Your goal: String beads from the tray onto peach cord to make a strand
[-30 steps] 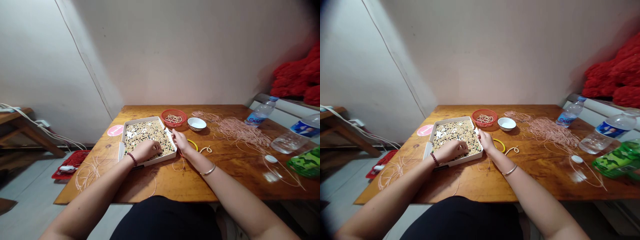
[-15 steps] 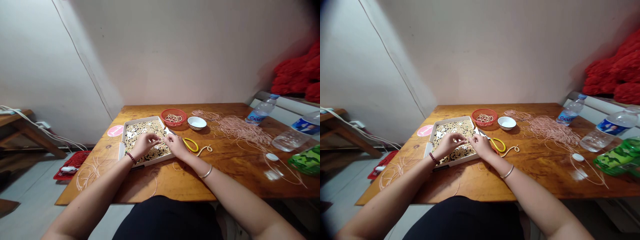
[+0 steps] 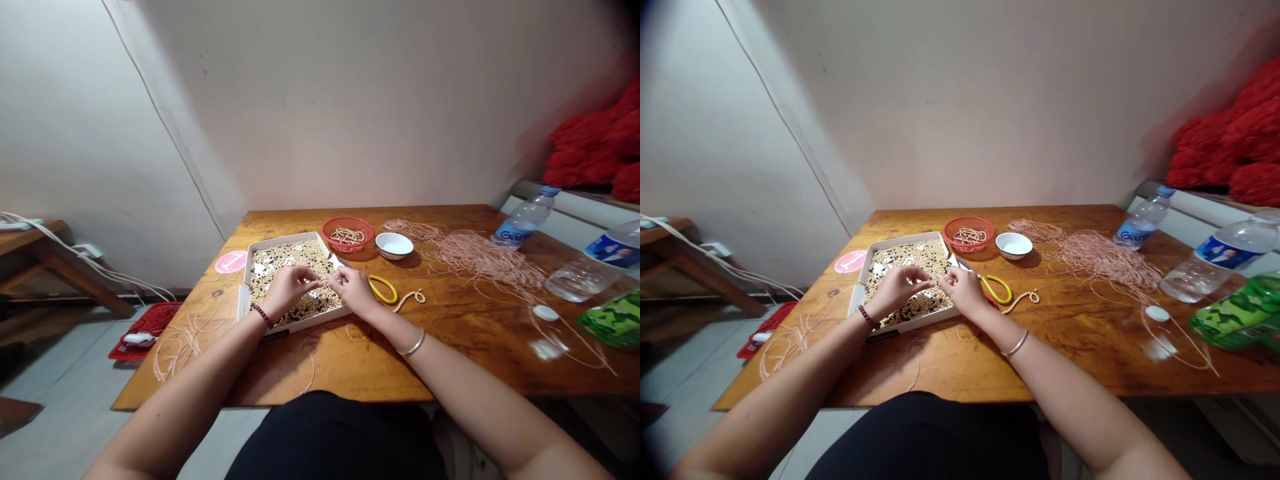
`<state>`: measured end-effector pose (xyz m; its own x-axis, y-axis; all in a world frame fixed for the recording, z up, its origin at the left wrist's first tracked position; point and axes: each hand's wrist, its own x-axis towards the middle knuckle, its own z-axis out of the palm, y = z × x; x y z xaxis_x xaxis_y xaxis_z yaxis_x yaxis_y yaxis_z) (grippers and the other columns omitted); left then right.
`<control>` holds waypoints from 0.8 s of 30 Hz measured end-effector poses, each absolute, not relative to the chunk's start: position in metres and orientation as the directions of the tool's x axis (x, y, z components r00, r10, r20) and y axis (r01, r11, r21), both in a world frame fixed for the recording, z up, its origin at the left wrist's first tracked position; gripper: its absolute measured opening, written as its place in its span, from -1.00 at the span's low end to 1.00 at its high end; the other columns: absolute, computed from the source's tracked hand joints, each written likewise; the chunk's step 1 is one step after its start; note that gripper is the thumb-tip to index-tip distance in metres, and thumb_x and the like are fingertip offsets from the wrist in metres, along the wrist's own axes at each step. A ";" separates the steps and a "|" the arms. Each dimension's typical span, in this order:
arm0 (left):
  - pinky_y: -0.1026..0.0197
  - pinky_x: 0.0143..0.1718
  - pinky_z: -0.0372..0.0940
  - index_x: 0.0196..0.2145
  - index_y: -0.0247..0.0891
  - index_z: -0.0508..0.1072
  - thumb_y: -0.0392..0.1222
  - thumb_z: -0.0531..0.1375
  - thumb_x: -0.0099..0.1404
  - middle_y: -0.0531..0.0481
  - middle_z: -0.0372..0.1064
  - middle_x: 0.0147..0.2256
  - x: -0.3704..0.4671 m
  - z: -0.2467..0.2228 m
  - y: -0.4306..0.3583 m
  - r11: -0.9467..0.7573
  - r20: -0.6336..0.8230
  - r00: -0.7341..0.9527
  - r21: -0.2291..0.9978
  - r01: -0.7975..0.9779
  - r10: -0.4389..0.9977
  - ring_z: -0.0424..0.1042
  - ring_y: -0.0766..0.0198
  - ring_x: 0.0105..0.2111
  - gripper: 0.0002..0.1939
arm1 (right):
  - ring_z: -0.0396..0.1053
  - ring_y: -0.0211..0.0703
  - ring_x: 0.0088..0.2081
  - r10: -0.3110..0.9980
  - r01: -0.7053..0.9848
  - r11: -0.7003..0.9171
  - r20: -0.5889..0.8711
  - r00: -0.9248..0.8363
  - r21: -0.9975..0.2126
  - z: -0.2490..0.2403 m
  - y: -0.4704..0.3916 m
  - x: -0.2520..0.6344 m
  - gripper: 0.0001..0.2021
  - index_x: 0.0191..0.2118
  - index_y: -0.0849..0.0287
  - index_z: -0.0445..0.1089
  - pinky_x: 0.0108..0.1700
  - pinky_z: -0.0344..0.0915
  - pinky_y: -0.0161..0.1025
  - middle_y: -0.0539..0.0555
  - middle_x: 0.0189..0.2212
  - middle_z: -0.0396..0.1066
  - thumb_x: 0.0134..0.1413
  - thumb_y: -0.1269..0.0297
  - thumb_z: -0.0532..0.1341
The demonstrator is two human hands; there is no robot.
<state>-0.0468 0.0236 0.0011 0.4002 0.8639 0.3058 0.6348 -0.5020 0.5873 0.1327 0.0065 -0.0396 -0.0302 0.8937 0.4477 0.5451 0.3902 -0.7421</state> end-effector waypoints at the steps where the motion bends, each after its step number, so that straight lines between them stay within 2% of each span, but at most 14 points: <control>1: 0.29 -0.41 0.24 -0.41 -0.23 0.54 0.02 0.29 0.11 -0.01 0.52 -0.43 -0.047 0.000 0.023 -0.514 0.318 0.405 0.563 0.647 0.857 0.43 0.28 -0.44 -0.75 | 0.02 -0.34 -0.59 0.891 0.555 0.392 0.453 -0.032 -0.734 -0.039 0.006 0.133 -0.64 -0.61 0.15 0.06 -0.50 -0.06 -0.35 -0.10 -0.68 0.05 0.07 0.09 0.12; 7: 0.25 -0.39 0.19 -0.42 -0.16 0.54 -0.07 0.23 0.20 -0.01 0.50 -0.44 -0.047 0.000 0.016 -0.568 0.447 0.437 0.216 0.794 0.781 0.42 0.20 -0.39 -0.84 | 0.07 -0.33 -0.59 0.871 0.623 0.414 0.487 -0.061 -0.663 -0.037 0.001 0.131 -0.69 -0.57 0.15 0.13 -0.48 -0.07 -0.33 -0.08 -0.66 0.14 0.10 0.11 0.11; 9: 0.25 -0.41 0.18 -0.41 -0.15 0.54 -0.07 0.22 0.21 -0.01 0.50 -0.44 -0.046 0.001 0.014 -0.567 0.460 0.439 0.184 0.803 0.772 0.42 0.19 -0.39 -0.85 | 0.07 -0.32 -0.58 0.875 0.612 0.414 0.480 -0.063 -0.674 -0.038 0.002 0.130 -0.68 -0.57 0.15 0.13 -0.48 -0.07 -0.33 -0.08 -0.66 0.14 0.11 0.11 0.11; 11: 0.25 -0.40 0.20 -0.40 -0.15 0.54 -0.04 0.22 0.21 0.00 0.50 -0.42 -0.047 0.000 0.016 -0.567 0.461 0.421 0.241 0.788 0.781 0.42 0.21 -0.40 -0.83 | 0.05 -0.32 -0.59 0.889 0.575 0.398 0.456 -0.047 -0.715 -0.040 0.005 0.130 -0.66 -0.58 0.15 0.12 -0.49 -0.07 -0.33 -0.09 -0.67 0.11 0.10 0.08 0.11; 17: 0.28 -0.39 0.27 -0.39 -0.19 0.52 0.01 0.27 0.14 0.03 0.52 -0.39 -0.048 -0.003 0.024 -0.551 0.386 0.393 0.554 0.624 0.834 0.45 0.27 -0.41 -0.78 | 0.01 -0.32 -0.56 0.921 0.368 0.370 0.388 -0.026 -0.853 -0.044 0.014 0.131 -0.61 -0.60 0.15 0.08 -0.49 -0.04 -0.34 -0.10 -0.66 0.02 0.10 0.01 0.07; 20: 0.28 -0.37 0.29 -0.37 -0.21 0.52 0.02 0.26 0.14 0.02 0.51 -0.37 -0.047 -0.001 0.023 -0.550 0.401 0.376 0.618 0.561 0.835 0.45 0.28 -0.39 -0.76 | -0.01 -0.32 -0.56 0.931 0.333 0.342 0.365 0.009 -0.879 -0.043 0.015 0.131 -0.60 -0.60 0.15 0.08 -0.49 -0.05 -0.33 -0.10 -0.66 0.00 0.09 -0.01 0.08; 24: 0.26 -0.36 0.30 -0.38 -0.23 0.51 0.02 0.25 0.16 0.00 0.51 -0.38 -0.047 0.001 0.021 -0.551 0.420 0.357 0.635 0.542 0.834 0.44 0.28 -0.39 -0.75 | 0.00 -0.31 -0.57 0.929 0.384 0.331 0.369 0.028 -0.862 -0.042 0.014 0.130 -0.60 -0.61 0.15 0.08 -0.49 -0.05 -0.33 -0.10 -0.67 0.00 0.07 0.00 0.09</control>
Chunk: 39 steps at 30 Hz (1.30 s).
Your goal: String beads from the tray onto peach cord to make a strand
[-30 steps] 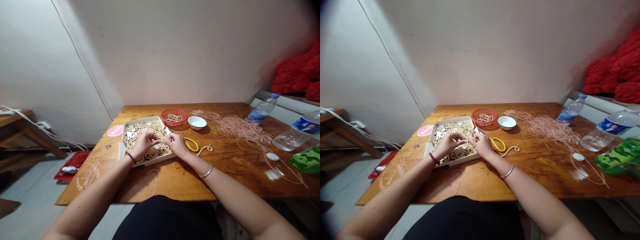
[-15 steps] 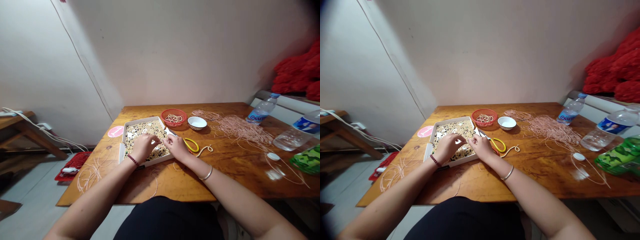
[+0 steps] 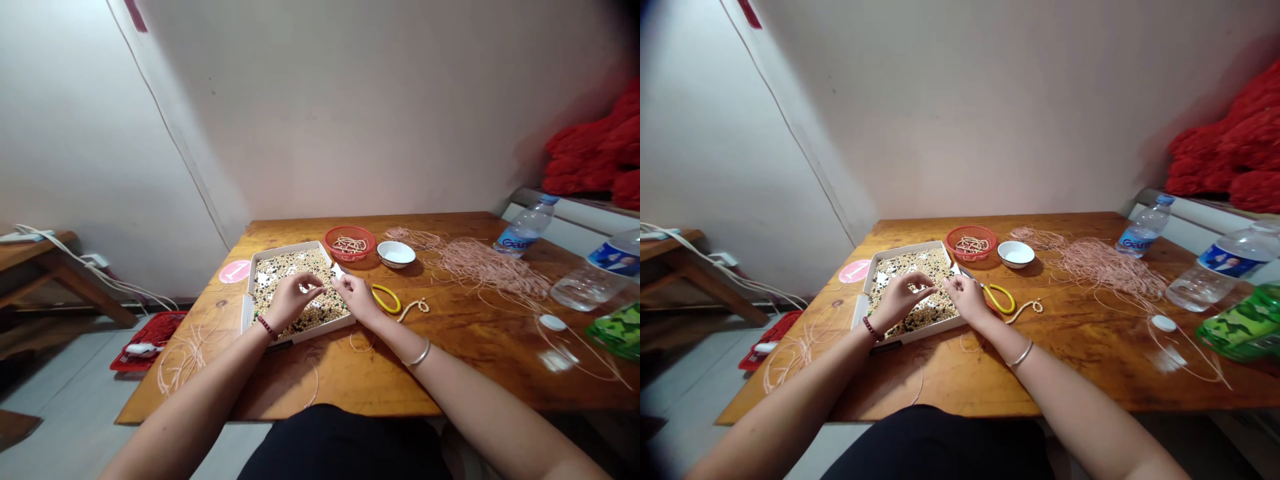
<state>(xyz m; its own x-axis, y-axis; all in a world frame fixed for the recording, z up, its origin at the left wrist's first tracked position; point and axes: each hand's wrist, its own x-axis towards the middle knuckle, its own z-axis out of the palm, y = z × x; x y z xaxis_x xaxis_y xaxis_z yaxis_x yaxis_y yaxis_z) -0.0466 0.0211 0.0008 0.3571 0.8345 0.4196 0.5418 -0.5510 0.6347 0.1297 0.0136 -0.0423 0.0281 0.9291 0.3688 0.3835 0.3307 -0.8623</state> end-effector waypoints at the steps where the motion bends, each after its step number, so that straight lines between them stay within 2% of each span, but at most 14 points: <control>1: 0.26 -0.36 0.30 -0.38 -0.23 0.51 0.02 0.25 0.15 0.00 0.51 -0.38 -0.047 0.001 0.021 -0.552 0.424 0.354 0.631 0.545 0.834 0.44 0.28 -0.39 -0.75 | 0.00 -0.32 -0.57 0.926 0.397 0.334 0.375 0.029 -0.855 -0.042 0.013 0.130 -0.60 -0.62 0.15 0.08 -0.49 -0.06 -0.33 -0.10 -0.67 0.00 0.07 0.00 0.09; 8: 0.27 -0.35 0.30 -0.38 -0.22 0.51 0.01 0.25 0.17 0.00 0.50 -0.38 -0.046 0.001 0.022 -0.579 0.458 0.355 0.613 0.537 0.815 0.42 0.30 -0.40 -0.77 | -0.01 -0.32 -0.58 0.922 0.423 0.335 0.385 0.037 -0.842 -0.044 0.014 0.131 -0.60 -0.62 0.15 0.08 -0.50 -0.07 -0.33 -0.11 -0.68 0.00 0.07 0.00 0.09; 13: 0.24 -0.30 0.30 -0.38 -0.20 0.51 -0.01 0.23 0.19 0.01 0.51 -0.36 -0.047 0.000 0.022 -0.621 0.493 0.383 0.551 0.557 0.781 0.42 0.28 -0.38 -0.79 | 0.00 -0.32 -0.58 0.917 0.424 0.352 0.399 0.025 -0.835 -0.046 0.015 0.133 -0.60 -0.62 0.15 0.08 -0.50 -0.06 -0.33 -0.10 -0.67 0.01 0.07 0.00 0.10; 28: 0.22 -0.26 0.28 -0.36 -0.17 0.50 -0.11 0.23 0.21 0.05 0.50 -0.34 -0.047 0.004 0.020 -0.656 0.501 0.431 0.485 0.578 0.751 0.43 0.28 -0.34 -0.89 | 0.00 -0.31 -0.58 0.926 0.442 0.326 0.377 0.030 -0.835 -0.044 0.014 0.134 -0.62 -0.61 0.14 0.07 -0.50 -0.06 -0.34 -0.10 -0.67 0.02 0.05 0.02 0.11; 36: 0.17 -0.21 0.23 -0.36 -0.16 0.50 -0.16 0.20 0.24 0.04 0.49 -0.37 -0.048 0.001 0.020 -0.683 0.526 0.486 0.286 0.672 0.698 0.38 0.23 -0.32 -0.91 | 0.00 -0.31 -0.57 0.908 0.503 0.348 0.419 0.031 -0.791 -0.042 0.010 0.134 -0.64 -0.60 0.14 0.06 -0.50 -0.07 -0.33 -0.10 -0.67 0.03 0.06 0.06 0.11; 39: 0.17 -0.21 0.24 -0.36 -0.16 0.50 -0.16 0.19 0.25 0.03 0.48 -0.38 -0.048 0.001 0.020 -0.686 0.512 0.509 0.246 0.685 0.692 0.38 0.21 -0.31 -0.90 | 0.00 -0.32 -0.58 0.905 0.521 0.352 0.426 0.024 -0.777 -0.042 0.008 0.133 -0.65 -0.60 0.14 0.08 -0.50 -0.08 -0.33 -0.10 -0.67 0.04 0.07 0.07 0.11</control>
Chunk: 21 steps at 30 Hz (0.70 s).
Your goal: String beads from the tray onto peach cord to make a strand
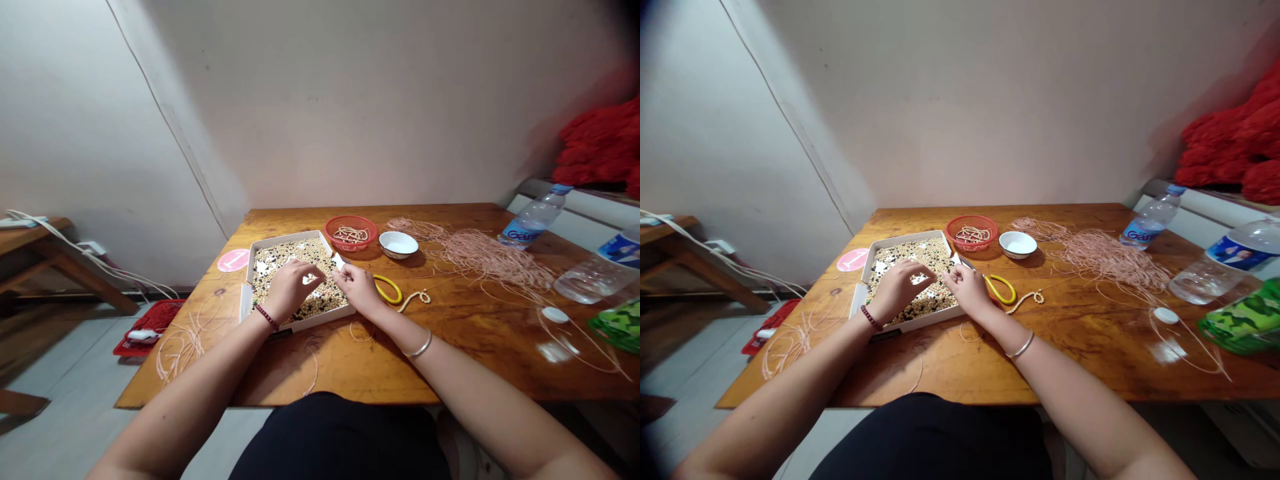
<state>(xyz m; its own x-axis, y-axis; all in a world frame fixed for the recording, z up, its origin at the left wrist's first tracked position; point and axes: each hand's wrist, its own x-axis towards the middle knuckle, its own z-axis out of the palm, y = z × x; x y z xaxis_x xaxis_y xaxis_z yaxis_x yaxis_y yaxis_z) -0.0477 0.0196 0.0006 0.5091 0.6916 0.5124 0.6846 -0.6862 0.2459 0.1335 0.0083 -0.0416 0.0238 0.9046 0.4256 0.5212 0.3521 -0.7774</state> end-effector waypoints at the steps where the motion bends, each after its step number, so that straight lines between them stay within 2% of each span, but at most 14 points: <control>1: 0.17 -0.21 0.24 -0.37 -0.16 0.50 -0.16 0.18 0.26 0.03 0.48 -0.39 -0.048 0.001 0.019 -0.687 0.511 0.512 0.243 0.685 0.690 0.38 0.22 -0.31 -0.90 | 0.00 -0.32 -0.58 0.906 0.519 0.351 0.423 0.023 -0.779 -0.042 0.008 0.133 -0.65 -0.60 0.14 0.08 -0.50 -0.08 -0.33 -0.10 -0.67 0.04 0.06 0.07 0.11; 5: 0.18 -0.24 0.26 -0.37 -0.16 0.50 -0.15 0.21 0.23 0.04 0.49 -0.38 -0.047 0.000 0.020 -0.678 0.529 0.473 0.305 0.669 0.705 0.40 0.24 -0.33 -0.91 | 0.01 -0.31 -0.57 0.912 0.487 0.348 0.410 0.021 -0.801 -0.043 0.011 0.133 -0.65 -0.61 0.15 0.08 -0.50 -0.06 -0.33 -0.09 -0.67 0.05 0.05 0.07 0.11; 10: 0.23 -0.29 0.32 -0.25 -0.19 0.45 -0.10 0.25 0.19 0.01 0.50 -0.33 -0.046 -0.002 0.020 -0.638 0.497 0.403 0.545 0.544 0.768 0.47 0.28 -0.35 -0.82 | 0.02 -0.31 -0.58 0.920 0.434 0.342 0.392 0.028 -0.834 -0.044 0.014 0.134 -0.62 -0.62 0.15 0.09 -0.50 -0.04 -0.33 -0.09 -0.67 0.04 0.06 0.03 0.10; 13: 0.25 -0.32 0.33 -0.19 -0.19 0.40 -0.09 0.26 0.18 0.00 0.51 -0.32 -0.046 -0.003 0.019 -0.598 0.462 0.381 0.639 0.484 0.801 0.49 0.27 -0.33 -0.75 | 0.01 -0.32 -0.58 0.925 0.417 0.329 0.379 0.041 -0.847 -0.044 0.014 0.134 -0.62 -0.62 0.15 0.09 -0.50 -0.04 -0.33 -0.10 -0.67 0.03 0.05 0.02 0.11; 17: 0.26 -0.36 0.33 -0.17 -0.19 0.33 -0.09 0.27 0.16 -0.02 0.51 -0.32 -0.044 0.000 0.017 -0.570 0.451 0.352 0.687 0.450 0.821 0.49 0.26 -0.32 -0.70 | -0.01 -0.32 -0.58 0.933 0.388 0.308 0.355 0.054 -0.869 -0.045 0.016 0.135 -0.61 -0.62 0.15 0.09 -0.51 -0.06 -0.34 -0.10 -0.68 0.01 0.05 0.01 0.11; 21: 0.27 -0.38 0.32 -0.19 -0.19 0.28 -0.09 0.27 0.16 -0.01 0.51 -0.31 -0.043 0.004 0.014 -0.566 0.464 0.324 0.686 0.456 0.824 0.49 0.27 -0.34 -0.69 | 0.00 -0.32 -0.58 0.938 0.365 0.302 0.342 0.049 -0.880 -0.046 0.019 0.135 -0.61 -0.62 0.15 0.10 -0.51 -0.05 -0.34 -0.10 -0.68 0.01 0.05 0.00 0.10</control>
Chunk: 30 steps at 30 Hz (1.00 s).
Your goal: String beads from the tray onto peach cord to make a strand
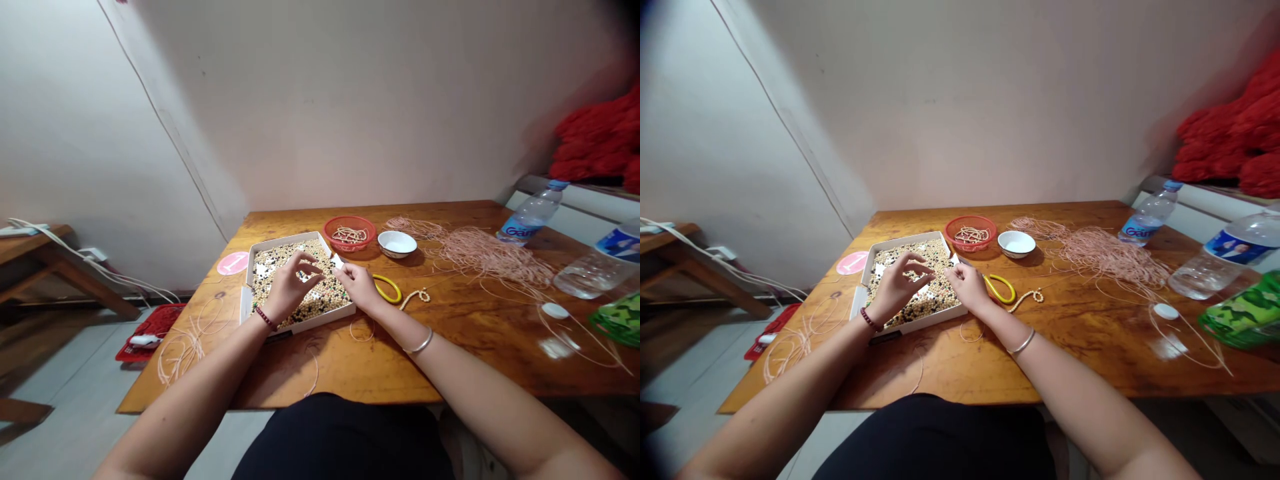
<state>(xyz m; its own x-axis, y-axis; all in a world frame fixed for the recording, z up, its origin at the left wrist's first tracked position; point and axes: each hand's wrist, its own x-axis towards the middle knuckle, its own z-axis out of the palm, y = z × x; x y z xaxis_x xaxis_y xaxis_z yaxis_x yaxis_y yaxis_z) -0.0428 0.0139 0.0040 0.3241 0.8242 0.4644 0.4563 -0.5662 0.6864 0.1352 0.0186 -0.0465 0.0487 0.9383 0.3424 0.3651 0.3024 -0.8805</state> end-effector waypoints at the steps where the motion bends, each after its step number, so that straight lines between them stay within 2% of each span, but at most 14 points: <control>1: 0.28 -0.39 0.32 -0.20 -0.19 0.28 -0.09 0.26 0.17 0.00 0.52 -0.31 -0.043 0.005 0.013 -0.567 0.467 0.322 0.681 0.464 0.823 0.49 0.27 -0.34 -0.70 | 0.00 -0.32 -0.58 0.939 0.359 0.306 0.343 0.040 -0.881 -0.047 0.019 0.135 -0.61 -0.61 0.15 0.10 -0.51 -0.04 -0.34 -0.10 -0.68 0.01 0.05 -0.01 0.10; 10: 0.33 -0.45 0.28 -0.21 -0.20 0.29 -0.09 0.27 0.17 0.00 0.51 -0.33 -0.042 0.004 0.012 -0.586 0.461 0.366 0.679 0.442 0.809 0.49 0.28 -0.34 -0.71 | 0.02 -0.31 -0.55 0.925 0.298 0.376 0.375 -0.065 -0.877 -0.047 0.019 0.133 -0.64 -0.60 0.16 0.11 -0.48 -0.01 -0.33 -0.08 -0.64 0.05 0.07 0.05 0.09; 19: 0.33 -0.51 0.25 -0.25 -0.21 0.32 0.00 0.26 0.17 -0.02 0.52 -0.36 -0.041 0.009 0.010 -0.583 0.507 0.291 0.668 0.462 0.811 0.51 0.26 -0.36 -0.70 | -0.03 -0.32 -0.55 0.952 0.182 0.297 0.306 0.025 -0.937 -0.041 0.020 0.134 -0.63 -0.64 0.14 0.03 -0.48 -0.04 -0.32 -0.10 -0.66 -0.03 0.00 0.05 0.11; 30: 0.35 -0.53 0.23 -0.26 -0.20 0.32 -0.01 0.29 0.13 0.01 0.52 -0.36 -0.042 0.004 0.013 -0.597 0.511 0.311 0.654 0.464 0.802 0.49 0.29 -0.39 -0.69 | -0.06 -0.33 -0.55 0.948 0.133 0.319 0.316 -0.044 -0.938 -0.038 0.018 0.133 -0.62 -0.63 0.14 0.02 -0.49 -0.07 -0.32 -0.11 -0.65 -0.06 0.00 0.03 0.11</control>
<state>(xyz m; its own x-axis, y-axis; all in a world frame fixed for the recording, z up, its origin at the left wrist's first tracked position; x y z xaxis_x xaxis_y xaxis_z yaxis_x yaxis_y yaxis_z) -0.0421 0.0130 0.0043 0.3107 0.8017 0.5107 0.4643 -0.5968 0.6544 0.1328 0.0179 -0.0383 -0.0440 0.9477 0.3160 0.1329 0.3191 -0.9384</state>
